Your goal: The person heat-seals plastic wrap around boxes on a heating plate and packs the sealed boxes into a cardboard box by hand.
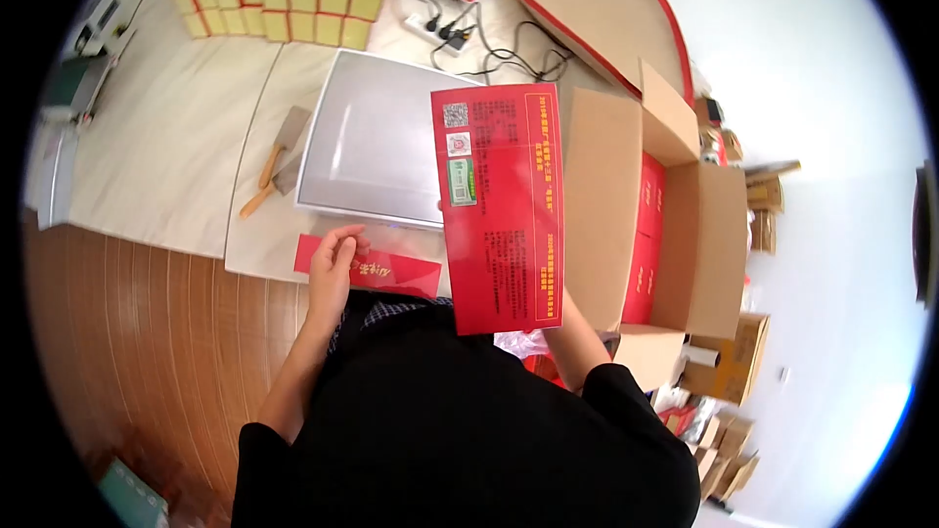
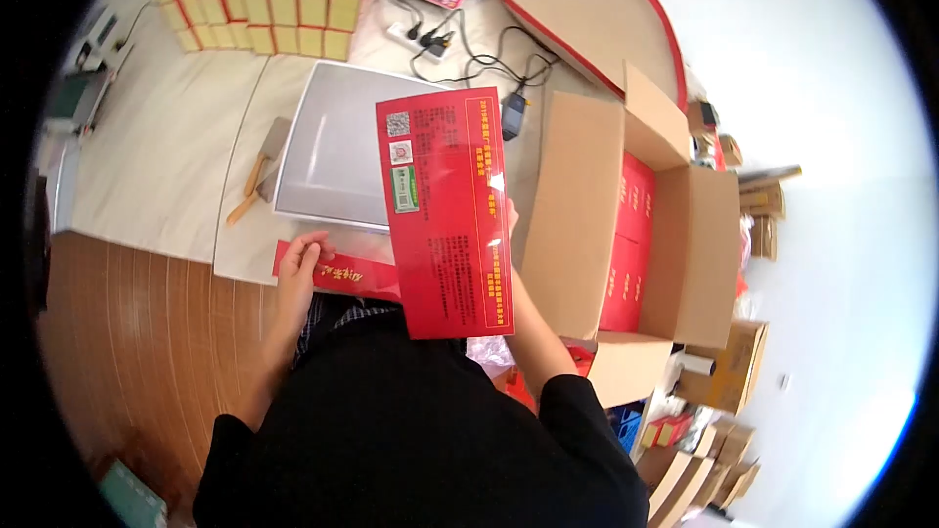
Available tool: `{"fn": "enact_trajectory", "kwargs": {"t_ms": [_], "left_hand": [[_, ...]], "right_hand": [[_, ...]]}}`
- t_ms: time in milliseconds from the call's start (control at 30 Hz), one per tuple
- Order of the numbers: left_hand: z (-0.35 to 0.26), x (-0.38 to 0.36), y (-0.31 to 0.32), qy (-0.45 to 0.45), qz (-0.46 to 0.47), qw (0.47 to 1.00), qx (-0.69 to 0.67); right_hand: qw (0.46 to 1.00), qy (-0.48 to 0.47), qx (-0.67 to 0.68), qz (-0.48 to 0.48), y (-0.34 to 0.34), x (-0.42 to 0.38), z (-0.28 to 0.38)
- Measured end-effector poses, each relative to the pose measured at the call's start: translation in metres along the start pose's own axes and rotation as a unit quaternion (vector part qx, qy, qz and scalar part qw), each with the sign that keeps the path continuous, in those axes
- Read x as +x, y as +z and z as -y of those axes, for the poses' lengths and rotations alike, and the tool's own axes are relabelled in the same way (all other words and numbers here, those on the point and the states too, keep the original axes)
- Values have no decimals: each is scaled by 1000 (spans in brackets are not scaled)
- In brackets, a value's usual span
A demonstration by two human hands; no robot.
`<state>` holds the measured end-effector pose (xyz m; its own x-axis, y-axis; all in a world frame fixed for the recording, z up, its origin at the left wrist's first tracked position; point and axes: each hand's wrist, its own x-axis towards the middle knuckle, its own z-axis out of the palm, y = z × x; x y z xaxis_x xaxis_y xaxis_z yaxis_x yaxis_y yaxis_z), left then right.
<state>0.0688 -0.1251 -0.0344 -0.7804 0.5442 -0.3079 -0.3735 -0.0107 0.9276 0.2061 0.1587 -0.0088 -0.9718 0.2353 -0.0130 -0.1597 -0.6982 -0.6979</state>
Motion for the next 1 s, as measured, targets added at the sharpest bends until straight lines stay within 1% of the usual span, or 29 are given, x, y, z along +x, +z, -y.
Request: {"fn": "enact_trajectory", "kwargs": {"t_ms": [67, 100, 167, 233, 267, 333, 367, 433, 467, 500, 533, 567, 600, 633, 667, 733, 767, 800, 833, 867, 900, 933, 967, 1000], "left_hand": [[2, 2, 5, 7, 34, 999, 12], [0, 2, 9, 2, 48, 999, 10], [-3, 2, 14, 1, 77, 997, 14], [-10, 1, 21, -3, 95, 995, 17], [-12, 1, 23, -7, 100, 995, 14], [-17, 2, 28, 3, 126, 992, 26], [-21, 1, 33, -3, 139, 990, 5], [-32, -1, 44, -14, 163, 986, -11], [-37, 0, 51, -12, 201, 979, -27], [-41, 1, 56, -13, 240, 970, -42], [-43, 2, 59, -21, 256, 966, -36], [-44, 3, 63, -15, 284, 958, -37], [-44, 3, 69, -12, 314, 949, -38], [-45, 4, 72, -15, 332, 943, -13], [-46, 2, 78, -29, 353, 935, -8], [-49, -1, 89, -43, 366, 929, -10], [-48, -2, 94, -46, 392, 919, -7], [-50, -4, 102, -55, 406, 912, -2], [-51, -9, 112, -18, 414, 910, 16], [-51, -11, 120, 20, 420, 907, 33], [-48, -10, 127, 19, 448, 893, 41], [-47, -12, 137, 16, 459, 888, 43], [-49, -15, 148, 151, 460, 868, 108], [-49, -17, 158, 285, 451, 829, 168]], "right_hand": [[984, -81, -145, 64, 29, 2, 9], [999, 5, -20, -40, 102, 9, 9], [980, 77, 112, -146, 135, 9, 6], [975, 136, 139, -107, 108, 1, -5], [976, 123, 141, -112, 100, -1, -11], [970, 101, 195, -101, 88, -4, -21], [968, 89, 213, -98, 83, -6, -24], [983, 40, 165, -74, 79, -10, -25], [982, 28, 167, -82, 77, -12, -25], [980, 38, 171, -98, 75, -14, -23], [976, 47, 175, -117, 77, -17, -20], [975, 29, 179, -131, 80, -21, -20], [975, -37, 107, -189, 92, -24, -16], [963, -98, 34, -249, 96, -30, -13], [956, -113, 39, -270, 90, -40, -10], [966, -152, 132, -163, 76, -55, 0], [961, -166, 134, -177, 71, -64, 2], [953, -167, 206, -144, 66, -71, 4], [941, -168, 273, -106, 59, -79, 7], [938, -181, 273, -114, 51, -88, 13], [942, -148, 269, -132, 45, -96, 22], [943, -136, 267, -143, 42, -104, 25], [944, -124, 265, -154, 40, -112, 28], [932, -173, 267, -172, 48, -116, 27]]}}
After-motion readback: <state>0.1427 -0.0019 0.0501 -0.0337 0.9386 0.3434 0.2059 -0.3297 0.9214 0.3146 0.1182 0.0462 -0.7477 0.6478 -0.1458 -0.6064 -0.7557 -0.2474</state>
